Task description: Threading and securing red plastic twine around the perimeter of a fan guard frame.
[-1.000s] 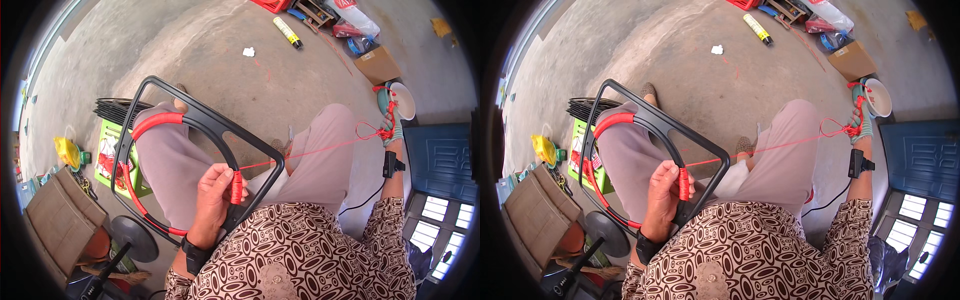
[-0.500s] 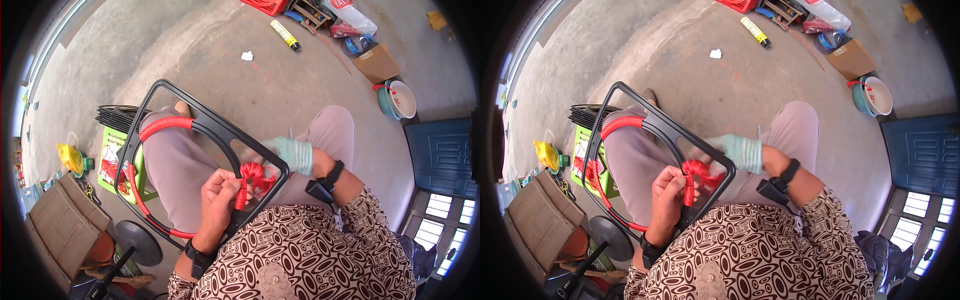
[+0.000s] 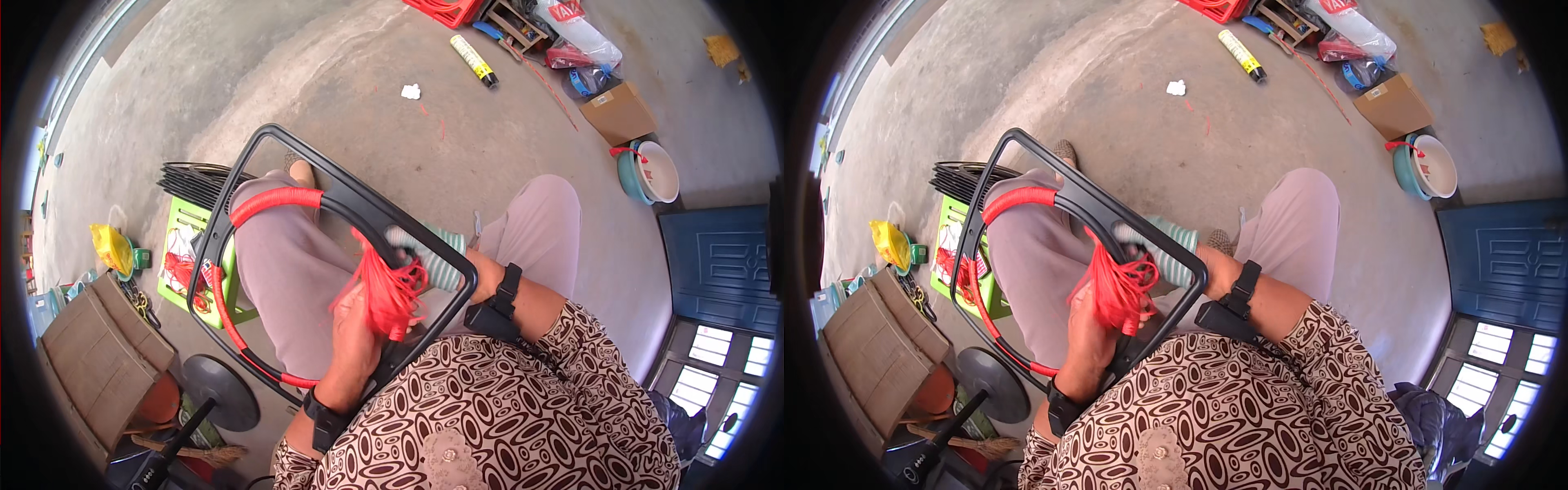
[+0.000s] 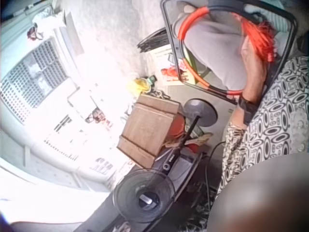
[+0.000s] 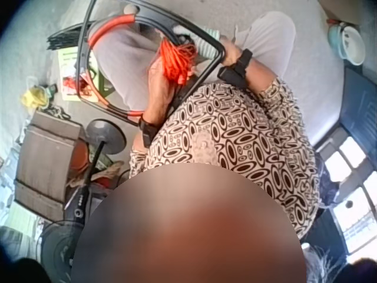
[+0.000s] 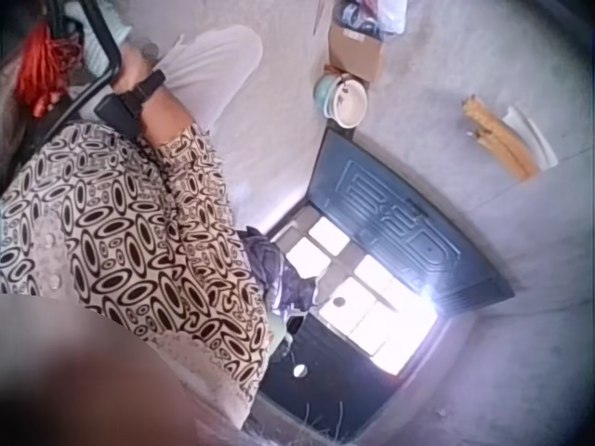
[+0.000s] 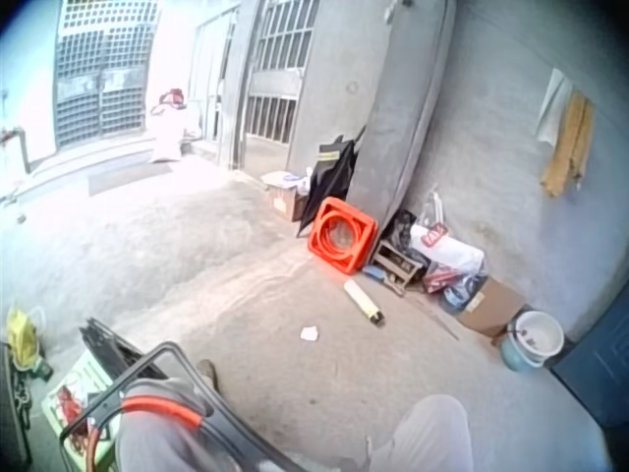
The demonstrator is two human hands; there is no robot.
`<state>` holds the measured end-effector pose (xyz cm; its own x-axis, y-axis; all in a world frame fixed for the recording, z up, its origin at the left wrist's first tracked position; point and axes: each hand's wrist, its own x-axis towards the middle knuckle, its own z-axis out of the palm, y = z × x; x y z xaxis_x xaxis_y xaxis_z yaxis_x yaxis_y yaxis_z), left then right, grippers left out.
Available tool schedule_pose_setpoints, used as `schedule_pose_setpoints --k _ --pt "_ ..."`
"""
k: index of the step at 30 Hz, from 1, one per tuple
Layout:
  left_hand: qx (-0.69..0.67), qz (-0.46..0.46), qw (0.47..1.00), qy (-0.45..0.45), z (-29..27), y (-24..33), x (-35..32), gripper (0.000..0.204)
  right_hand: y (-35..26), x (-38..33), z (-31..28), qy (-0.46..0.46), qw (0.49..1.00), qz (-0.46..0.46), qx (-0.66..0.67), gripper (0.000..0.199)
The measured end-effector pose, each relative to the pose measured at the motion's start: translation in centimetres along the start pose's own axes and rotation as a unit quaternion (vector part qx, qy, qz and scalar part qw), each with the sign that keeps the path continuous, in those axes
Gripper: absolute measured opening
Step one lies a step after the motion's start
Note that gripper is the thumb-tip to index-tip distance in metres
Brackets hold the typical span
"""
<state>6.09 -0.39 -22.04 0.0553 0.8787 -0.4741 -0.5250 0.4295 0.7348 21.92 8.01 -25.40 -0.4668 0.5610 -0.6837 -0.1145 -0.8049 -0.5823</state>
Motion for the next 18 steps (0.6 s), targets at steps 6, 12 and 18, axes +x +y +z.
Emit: schedule_pose_setpoints --k 6,12,18 --pt "-0.112 -0.124 0.977 -0.135 -1.5 0.4 0.0 0.031 -4.7 -1.0 -3.6 0.014 0.888 -0.187 0.419 0.025" --pt "-0.133 -0.135 0.975 -0.113 -1.0 1.2 0.0 0.032 -6.8 -11.1 -17.5 -0.116 0.848 -0.342 0.388 0.026" --pt "-0.092 -0.126 0.984 -0.085 -1.3 0.7 0.6 0.03 -6.8 -20.0 -22.5 -0.042 0.84 -0.419 0.343 0.029"
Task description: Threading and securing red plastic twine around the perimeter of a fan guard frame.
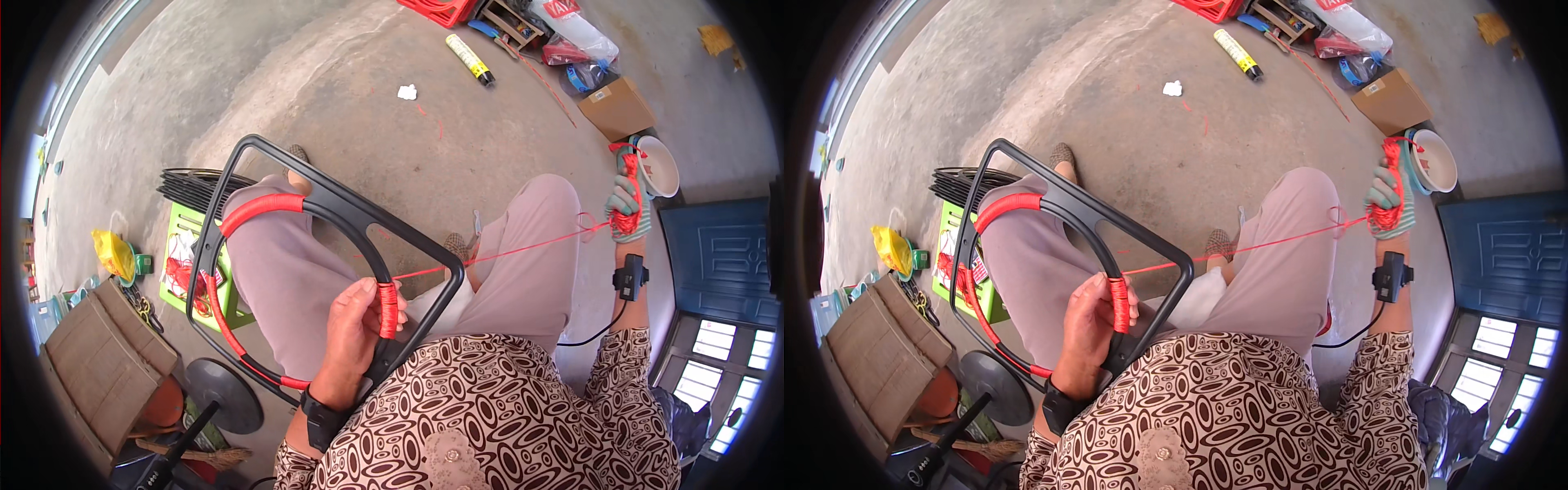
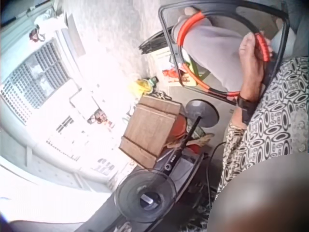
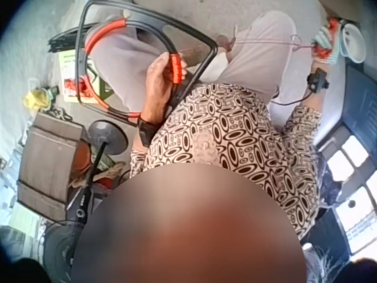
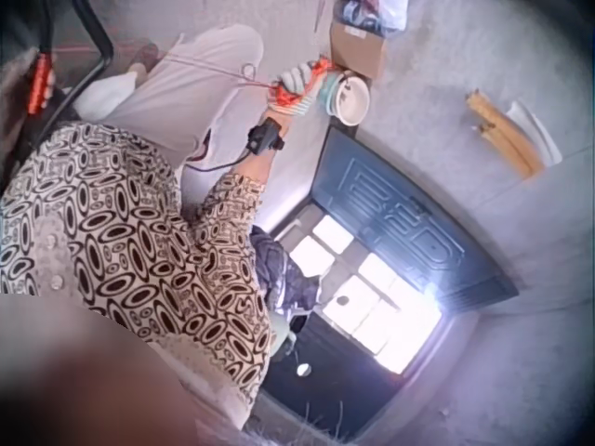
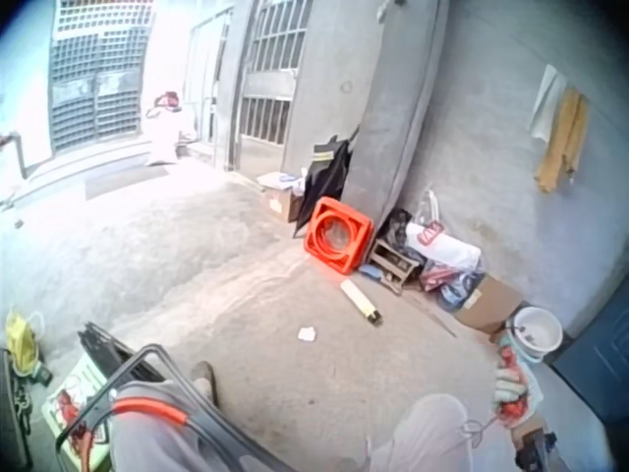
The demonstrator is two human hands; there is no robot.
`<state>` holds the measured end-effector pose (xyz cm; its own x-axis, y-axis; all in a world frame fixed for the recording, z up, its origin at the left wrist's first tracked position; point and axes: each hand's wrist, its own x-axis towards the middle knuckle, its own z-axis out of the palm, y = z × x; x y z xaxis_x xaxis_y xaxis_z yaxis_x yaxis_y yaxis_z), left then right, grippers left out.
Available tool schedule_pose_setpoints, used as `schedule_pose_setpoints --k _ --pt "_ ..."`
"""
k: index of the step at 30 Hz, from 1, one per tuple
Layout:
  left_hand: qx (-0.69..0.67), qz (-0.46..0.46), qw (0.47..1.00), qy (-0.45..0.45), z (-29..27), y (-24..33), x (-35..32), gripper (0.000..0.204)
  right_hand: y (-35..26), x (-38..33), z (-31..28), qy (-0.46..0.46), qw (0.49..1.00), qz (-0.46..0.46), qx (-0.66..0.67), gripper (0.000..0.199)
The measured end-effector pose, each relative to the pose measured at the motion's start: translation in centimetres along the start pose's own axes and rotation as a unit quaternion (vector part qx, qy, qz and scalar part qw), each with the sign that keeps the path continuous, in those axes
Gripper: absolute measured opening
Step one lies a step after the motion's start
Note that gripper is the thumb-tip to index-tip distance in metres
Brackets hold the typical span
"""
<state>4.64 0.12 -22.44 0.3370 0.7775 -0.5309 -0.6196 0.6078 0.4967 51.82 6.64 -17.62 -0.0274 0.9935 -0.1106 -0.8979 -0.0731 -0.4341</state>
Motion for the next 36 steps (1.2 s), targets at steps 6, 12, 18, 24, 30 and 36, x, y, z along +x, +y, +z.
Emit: schedule_pose_setpoints --k 6,12,18,24,30,36 --pt "0.013 0.029 0.999 0.008 1.2 -0.1 -0.2 0.01 -3.5 -0.8 -4.1 0.11 0.98 -0.049 -0.156 0.029" --pt "0.038 0.043 0.998 0.037 1.0 -0.2 -0.2 0.008 10.8 -3.5 8.4 0.046 0.847 0.029 -0.529 0.018" --pt "0.036 0.042 0.997 0.05 1.4 -0.3 0.0 0.007 24.1 -3.4 13.9 -0.262 0.627 0.012 -0.733 0.032" --pt "0.019 0.032 0.998 0.043 1.3 -0.1 -0.3 0.007 25.1 -2.9 12.2 -0.271 0.605 0.024 -0.749 0.035" --pt "0.036 0.037 0.998 0.032 0.0 -1.2 -0.6 0.007 25.1 -2.7 11.4 -0.309 0.624 0.071 -0.714 0.034" --pt "0.074 0.009 0.997 0.031 -0.3 -1.4 -1.1 0.009 24.7 -3.3 11.4 -0.303 0.612 0.087 -0.726 0.028"
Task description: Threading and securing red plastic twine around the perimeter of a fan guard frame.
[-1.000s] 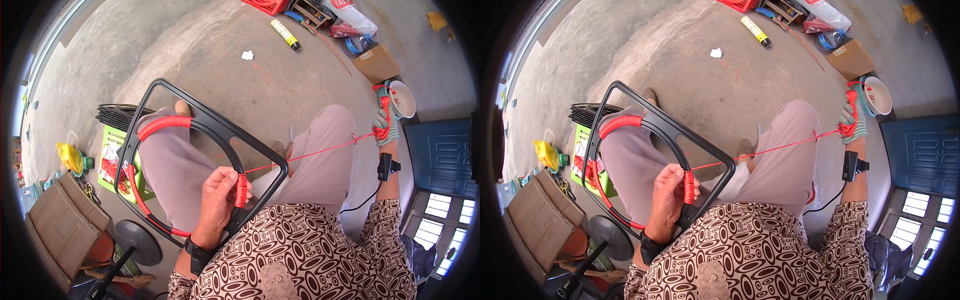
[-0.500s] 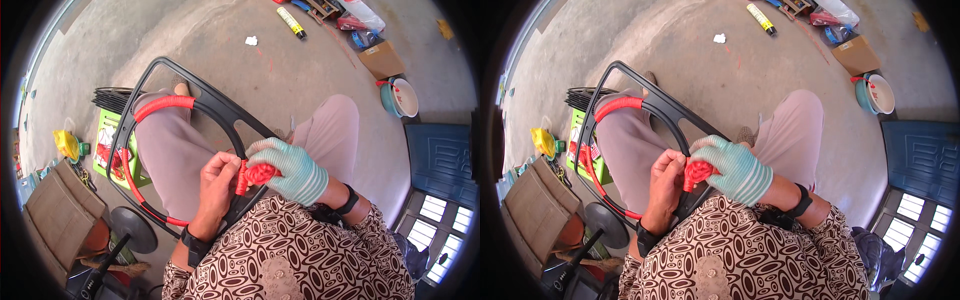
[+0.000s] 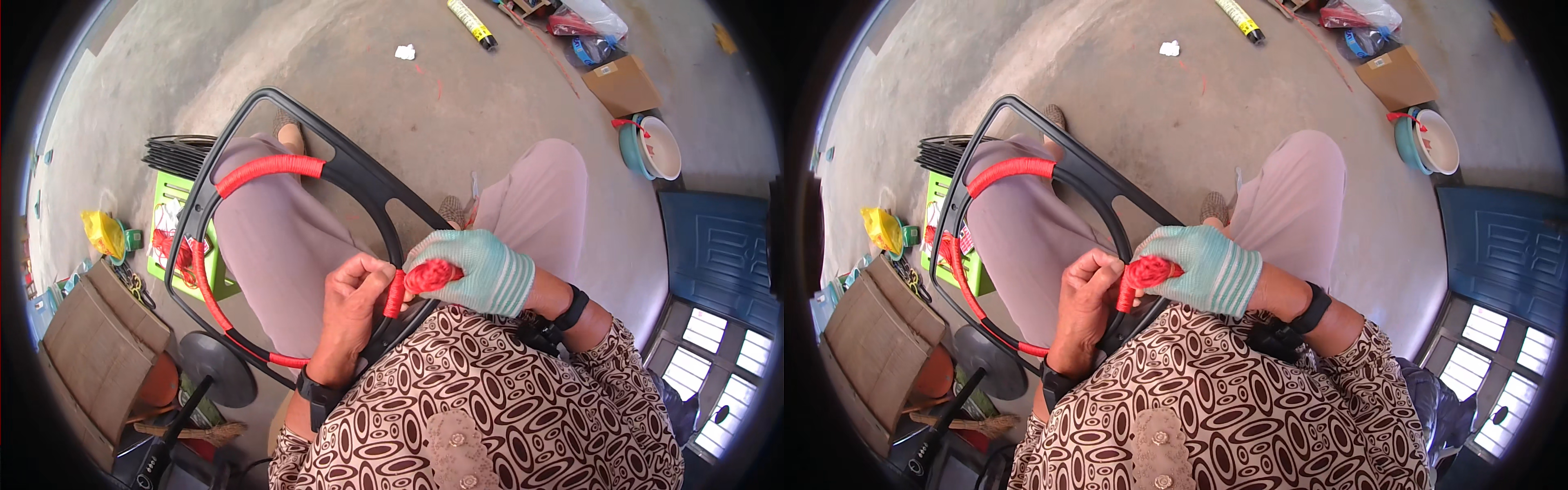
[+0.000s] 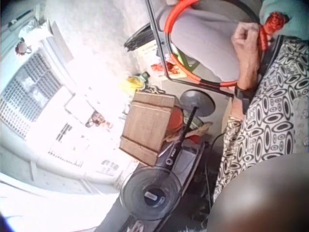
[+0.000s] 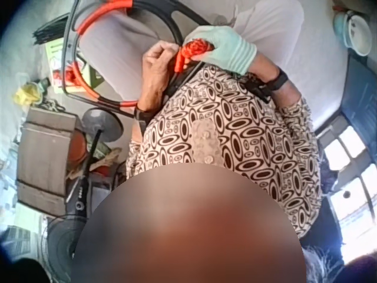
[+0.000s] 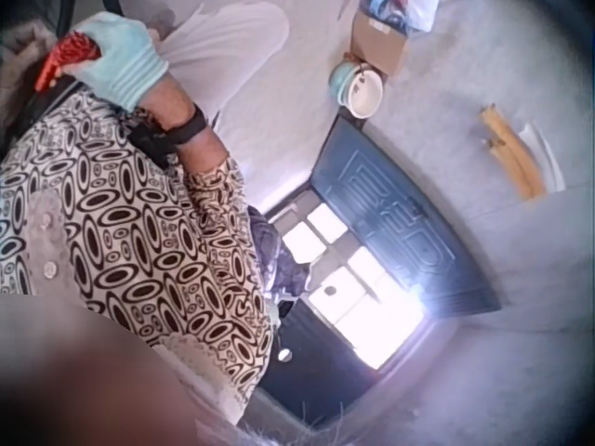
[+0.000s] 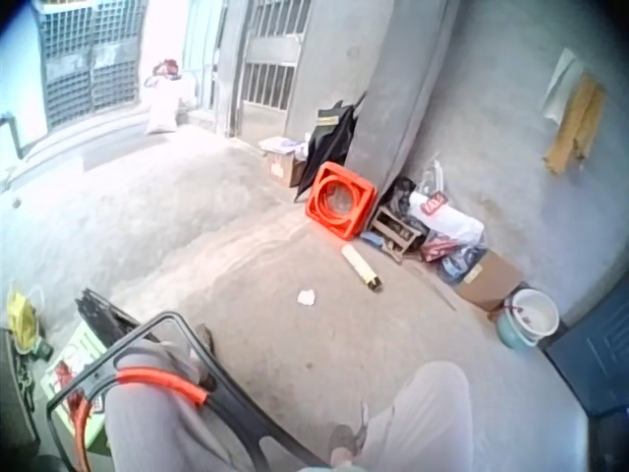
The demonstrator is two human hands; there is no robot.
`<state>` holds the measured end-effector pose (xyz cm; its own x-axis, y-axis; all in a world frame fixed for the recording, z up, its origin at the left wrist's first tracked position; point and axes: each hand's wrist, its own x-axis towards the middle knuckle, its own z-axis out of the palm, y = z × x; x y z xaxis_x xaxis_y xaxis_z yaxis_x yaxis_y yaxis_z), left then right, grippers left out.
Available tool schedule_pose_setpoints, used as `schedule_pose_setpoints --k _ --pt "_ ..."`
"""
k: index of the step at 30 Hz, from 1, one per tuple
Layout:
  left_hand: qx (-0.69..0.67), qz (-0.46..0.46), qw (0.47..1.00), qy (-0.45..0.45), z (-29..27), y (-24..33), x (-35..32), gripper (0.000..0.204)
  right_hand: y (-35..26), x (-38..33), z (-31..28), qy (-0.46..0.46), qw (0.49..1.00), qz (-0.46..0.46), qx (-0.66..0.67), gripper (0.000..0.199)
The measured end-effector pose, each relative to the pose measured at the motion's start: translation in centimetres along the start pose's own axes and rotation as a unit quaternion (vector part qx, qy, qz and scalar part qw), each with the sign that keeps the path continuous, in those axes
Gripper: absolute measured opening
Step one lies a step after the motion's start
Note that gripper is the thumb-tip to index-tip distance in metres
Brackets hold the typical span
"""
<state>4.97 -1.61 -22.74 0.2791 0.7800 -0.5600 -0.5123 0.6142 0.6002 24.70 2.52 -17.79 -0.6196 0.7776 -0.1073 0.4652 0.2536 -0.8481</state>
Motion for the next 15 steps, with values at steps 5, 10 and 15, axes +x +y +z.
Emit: schedule_pose_setpoints --k 5,10,15 --pt "0.003 0.003 1.0 -0.001 0.0 0.7 -0.2 0.012 -0.7 -1.3 -3.7 0.143 0.911 0.21 0.326 0.027" --pt "-0.028 0.011 0.999 -0.034 -0.3 1.1 -0.4 0.012 5.0 -3.3 -5.5 0.175 0.775 0.248 0.554 0.04" --pt "-0.023 0.012 0.999 -0.048 -0.1 0.4 -0.5 0.011 4.4 -0.9 -3.0 -0.067 0.91 0.286 0.292 0.035"
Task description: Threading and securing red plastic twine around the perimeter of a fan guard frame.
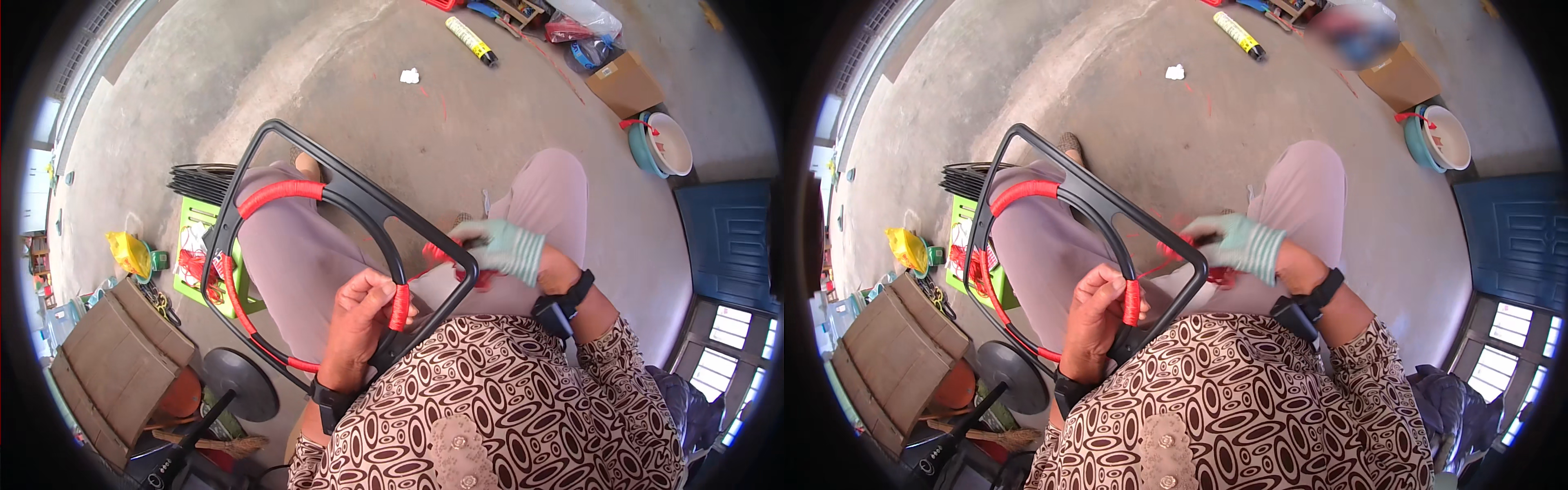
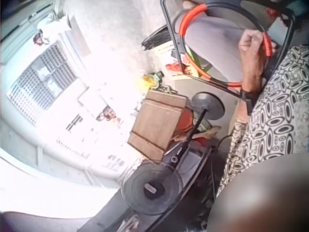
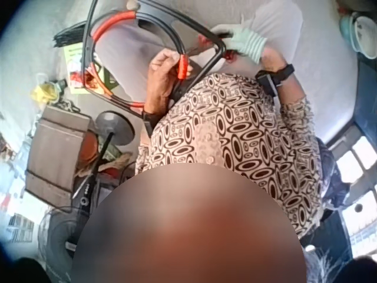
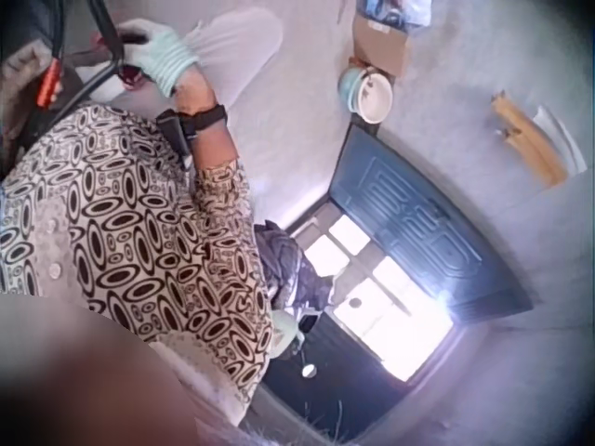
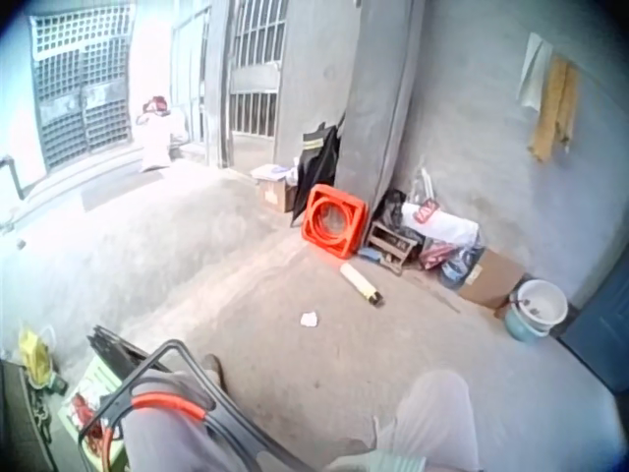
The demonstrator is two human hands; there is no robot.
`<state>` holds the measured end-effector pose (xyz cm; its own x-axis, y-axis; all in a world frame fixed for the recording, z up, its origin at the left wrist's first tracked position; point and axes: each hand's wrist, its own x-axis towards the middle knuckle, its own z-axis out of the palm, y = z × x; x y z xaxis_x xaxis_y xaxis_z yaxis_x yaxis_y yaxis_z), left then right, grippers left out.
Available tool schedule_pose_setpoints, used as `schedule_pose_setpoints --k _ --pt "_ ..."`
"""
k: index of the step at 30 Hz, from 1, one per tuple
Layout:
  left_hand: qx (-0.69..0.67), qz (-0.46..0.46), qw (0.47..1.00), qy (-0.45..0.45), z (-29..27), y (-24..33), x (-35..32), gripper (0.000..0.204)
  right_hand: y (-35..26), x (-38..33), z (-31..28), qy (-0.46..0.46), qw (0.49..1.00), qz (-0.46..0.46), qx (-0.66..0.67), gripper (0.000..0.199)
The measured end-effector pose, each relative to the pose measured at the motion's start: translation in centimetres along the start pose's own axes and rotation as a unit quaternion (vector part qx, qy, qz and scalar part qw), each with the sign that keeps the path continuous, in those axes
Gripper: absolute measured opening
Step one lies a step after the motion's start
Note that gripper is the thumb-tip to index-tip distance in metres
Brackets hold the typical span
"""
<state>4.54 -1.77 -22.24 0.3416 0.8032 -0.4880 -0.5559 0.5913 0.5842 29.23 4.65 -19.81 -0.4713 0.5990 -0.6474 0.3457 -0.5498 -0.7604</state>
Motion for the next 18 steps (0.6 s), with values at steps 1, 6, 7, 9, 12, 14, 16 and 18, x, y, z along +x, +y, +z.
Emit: schedule_pose_setpoints --k 1,6,7,9,12,14,16,18 --pt "0.017 -0.002 1.0 0.012 0.1 0.1 0.1 0.011 0.1 0.9 0.5 -0.024 0.996 0.021 -0.081 0.035" --pt "0.036 0.041 0.998 -0.024 -0.1 0.2 -0.1 0.012 -1.0 4.8 3.2 -0.058 0.975 -0.213 0.018 0.034" --pt "0.036 0.045 0.998 -0.026 -0.2 0.1 -0.1 0.012 -1.4 5.4 3.9 -0.073 0.966 -0.218 0.12 0.034" --pt "0.038 0.067 0.997 -0.023 -0.1 -0.1 -0.2 0.014 -1.5 6.3 4.6 -0.068 0.979 -0.186 0.047 0.034" --pt "0.071 0.064 0.995 0.017 1.0 0.3 -0.2 0.02 2.1 7.2 4.9 -0.104 0.975 -0.065 0.187 0.03" --pt "0.085 0.044 0.995 0.022 1.7 0.6 0.3 0.022 14.8 10.7 2.3 -0.037 0.913 0.03 0.405 0.026" --pt "0.061 0.051 0.996 0.035 0.6 0.0 0.5 0.029 8.7 6.6 2.4 -0.012 0.884 0.127 0.45 0.024" --pt "0.048 0.031 0.998 0.033 0.9 -0.1 0.5 0.031 10.7 6.9 2.8 0.031 0.835 0.1 0.54 0.023"
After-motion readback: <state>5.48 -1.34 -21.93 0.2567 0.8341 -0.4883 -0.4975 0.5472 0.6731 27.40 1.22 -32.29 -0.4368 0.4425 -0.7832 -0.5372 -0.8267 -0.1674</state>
